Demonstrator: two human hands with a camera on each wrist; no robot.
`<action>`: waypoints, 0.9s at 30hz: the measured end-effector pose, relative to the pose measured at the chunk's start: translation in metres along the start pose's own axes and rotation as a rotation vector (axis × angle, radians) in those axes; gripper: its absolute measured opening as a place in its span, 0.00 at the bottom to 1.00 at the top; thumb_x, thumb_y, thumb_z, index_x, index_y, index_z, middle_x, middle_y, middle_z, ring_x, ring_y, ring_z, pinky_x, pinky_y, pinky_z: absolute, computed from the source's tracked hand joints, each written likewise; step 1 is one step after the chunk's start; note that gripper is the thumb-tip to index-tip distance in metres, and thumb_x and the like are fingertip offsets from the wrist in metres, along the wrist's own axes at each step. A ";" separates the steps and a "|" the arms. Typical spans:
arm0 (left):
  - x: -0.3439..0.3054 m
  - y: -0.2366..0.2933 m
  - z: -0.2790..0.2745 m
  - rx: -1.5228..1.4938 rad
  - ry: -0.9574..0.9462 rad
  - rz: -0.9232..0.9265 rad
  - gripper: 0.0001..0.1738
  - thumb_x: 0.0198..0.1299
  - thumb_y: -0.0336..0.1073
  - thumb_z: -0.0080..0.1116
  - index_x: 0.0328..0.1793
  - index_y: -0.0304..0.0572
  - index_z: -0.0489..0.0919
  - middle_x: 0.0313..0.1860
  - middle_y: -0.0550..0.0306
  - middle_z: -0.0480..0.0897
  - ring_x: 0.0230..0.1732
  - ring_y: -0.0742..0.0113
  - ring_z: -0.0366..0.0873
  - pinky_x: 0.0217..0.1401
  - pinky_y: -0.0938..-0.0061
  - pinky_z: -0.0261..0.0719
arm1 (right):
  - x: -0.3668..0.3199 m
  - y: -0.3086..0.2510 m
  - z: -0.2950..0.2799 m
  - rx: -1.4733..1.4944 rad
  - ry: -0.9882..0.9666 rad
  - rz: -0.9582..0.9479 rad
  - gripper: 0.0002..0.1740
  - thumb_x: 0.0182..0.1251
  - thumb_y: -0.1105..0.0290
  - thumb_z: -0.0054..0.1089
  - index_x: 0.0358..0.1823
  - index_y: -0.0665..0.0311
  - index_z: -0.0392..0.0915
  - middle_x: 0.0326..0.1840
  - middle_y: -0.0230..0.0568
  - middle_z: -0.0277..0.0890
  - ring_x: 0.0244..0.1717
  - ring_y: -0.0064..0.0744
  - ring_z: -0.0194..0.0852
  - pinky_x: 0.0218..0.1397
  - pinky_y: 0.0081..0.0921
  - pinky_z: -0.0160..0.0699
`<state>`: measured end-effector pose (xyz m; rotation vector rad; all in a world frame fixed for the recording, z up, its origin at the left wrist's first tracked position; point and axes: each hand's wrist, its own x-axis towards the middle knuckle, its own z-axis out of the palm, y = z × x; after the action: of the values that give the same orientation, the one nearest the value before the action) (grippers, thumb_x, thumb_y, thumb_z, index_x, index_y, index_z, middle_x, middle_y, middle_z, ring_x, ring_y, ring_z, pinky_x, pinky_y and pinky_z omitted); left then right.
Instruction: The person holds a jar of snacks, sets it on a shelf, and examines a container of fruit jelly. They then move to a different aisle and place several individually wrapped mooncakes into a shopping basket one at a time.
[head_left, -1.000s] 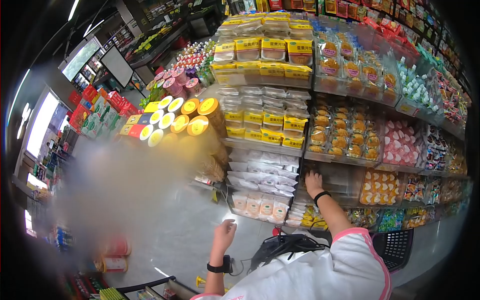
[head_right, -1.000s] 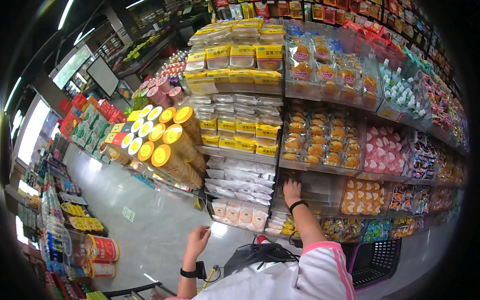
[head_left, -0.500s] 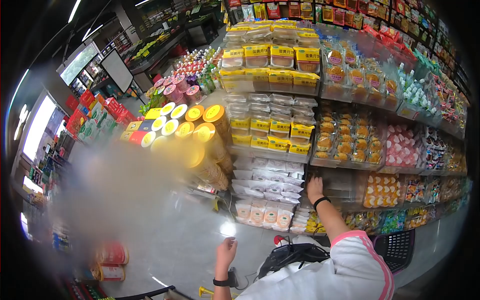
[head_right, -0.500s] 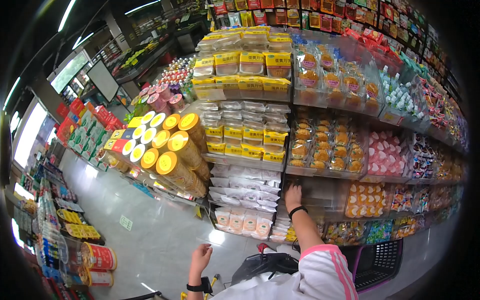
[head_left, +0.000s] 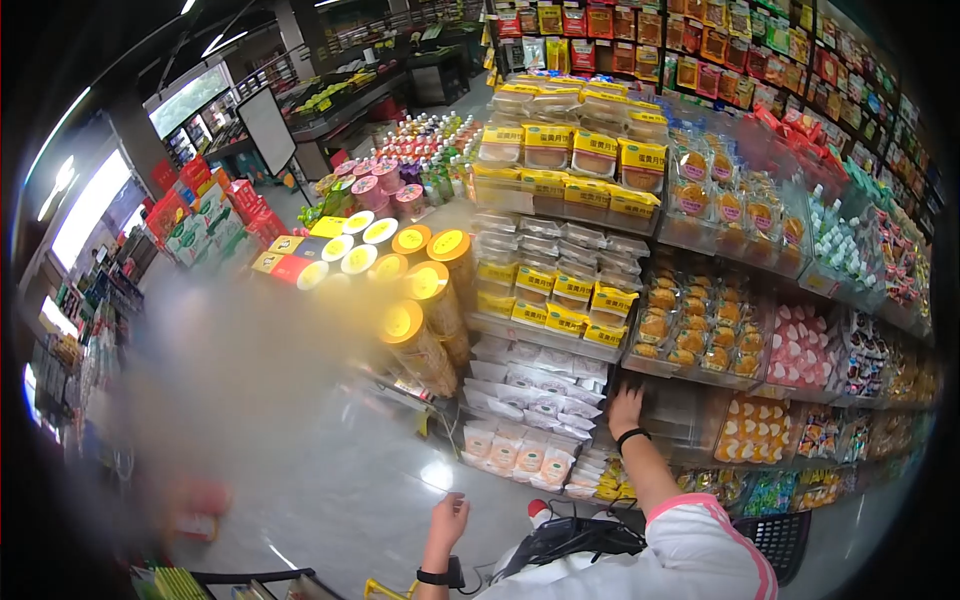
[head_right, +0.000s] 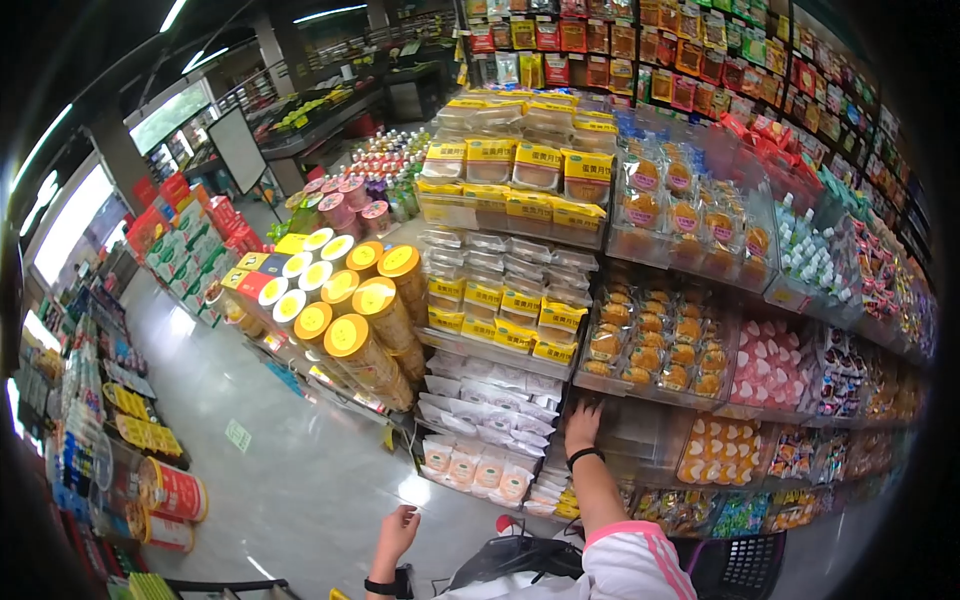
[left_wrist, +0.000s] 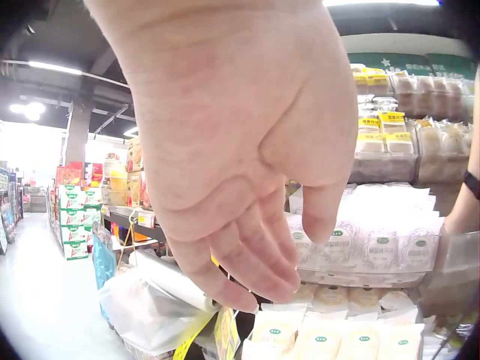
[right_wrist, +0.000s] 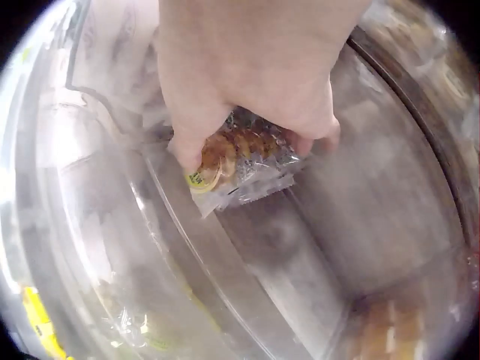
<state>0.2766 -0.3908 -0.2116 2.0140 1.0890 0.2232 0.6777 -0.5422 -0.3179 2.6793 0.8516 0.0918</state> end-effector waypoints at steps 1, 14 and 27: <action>-0.004 -0.002 0.002 -0.001 0.011 -0.002 0.15 0.56 0.37 0.59 0.45 0.33 0.78 0.31 0.44 0.83 0.32 0.55 0.82 0.36 0.69 0.79 | 0.000 0.002 0.000 0.044 0.021 0.000 0.19 0.63 0.63 0.46 0.56 0.49 0.73 0.61 0.45 0.65 0.61 0.51 0.62 0.72 0.58 0.37; -0.017 0.055 0.055 0.131 -0.120 0.069 0.15 0.55 0.39 0.58 0.46 0.39 0.78 0.36 0.45 0.83 0.37 0.54 0.82 0.42 0.66 0.79 | -0.058 0.060 -0.081 0.937 0.016 -0.048 0.43 0.55 0.65 0.60 0.72 0.54 0.48 0.69 0.58 0.47 0.62 0.63 0.55 0.67 0.51 0.50; 0.026 0.052 0.238 0.286 -0.665 0.271 0.16 0.56 0.43 0.57 0.43 0.39 0.81 0.35 0.46 0.83 0.36 0.55 0.81 0.41 0.67 0.78 | -0.287 0.240 -0.015 0.875 0.256 -0.163 0.10 0.55 0.74 0.53 0.41 0.64 0.73 0.46 0.46 0.69 0.48 0.50 0.66 0.53 0.41 0.64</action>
<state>0.4423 -0.5235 -0.3338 2.2388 0.4424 -0.4644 0.5719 -0.8862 -0.2149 3.4221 1.4537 0.0228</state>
